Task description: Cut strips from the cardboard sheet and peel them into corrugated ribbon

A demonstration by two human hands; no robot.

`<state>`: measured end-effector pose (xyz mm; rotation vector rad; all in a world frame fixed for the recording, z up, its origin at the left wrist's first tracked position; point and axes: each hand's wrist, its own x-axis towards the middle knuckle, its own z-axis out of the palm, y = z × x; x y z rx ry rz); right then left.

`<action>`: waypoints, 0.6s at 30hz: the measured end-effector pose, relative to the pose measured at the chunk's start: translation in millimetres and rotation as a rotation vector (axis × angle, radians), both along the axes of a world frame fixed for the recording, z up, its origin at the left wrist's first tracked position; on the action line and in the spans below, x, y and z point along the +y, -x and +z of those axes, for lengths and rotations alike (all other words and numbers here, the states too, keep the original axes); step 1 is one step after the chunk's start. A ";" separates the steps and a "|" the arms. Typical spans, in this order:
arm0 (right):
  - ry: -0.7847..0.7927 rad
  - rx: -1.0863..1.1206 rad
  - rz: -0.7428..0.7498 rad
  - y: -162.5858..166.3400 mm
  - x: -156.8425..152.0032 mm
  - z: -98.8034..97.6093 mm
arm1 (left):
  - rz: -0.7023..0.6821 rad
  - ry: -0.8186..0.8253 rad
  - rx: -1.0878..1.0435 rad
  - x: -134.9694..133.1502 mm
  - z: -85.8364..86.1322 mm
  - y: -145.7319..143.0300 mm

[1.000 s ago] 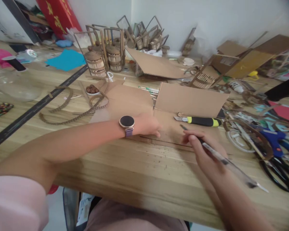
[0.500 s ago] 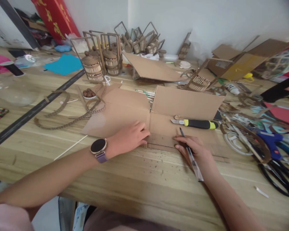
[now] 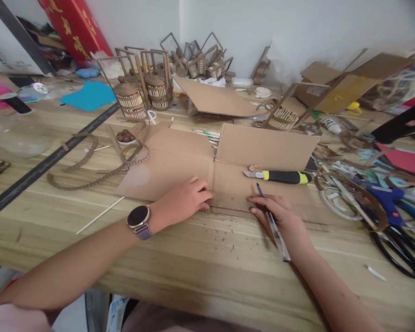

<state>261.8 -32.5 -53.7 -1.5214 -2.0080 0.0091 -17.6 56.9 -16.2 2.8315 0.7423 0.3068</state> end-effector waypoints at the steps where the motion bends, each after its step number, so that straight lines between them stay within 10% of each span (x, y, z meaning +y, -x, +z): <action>1: -0.003 -0.003 0.001 0.1 -0.1 0.2 | -0.004 -0.005 -0.003 0.3 -0.5 0.4; 18: 0.054 0.183 -0.165 31.3 -12.5 20.8 | -0.091 0.107 -0.027 13.0 -2.7 10.6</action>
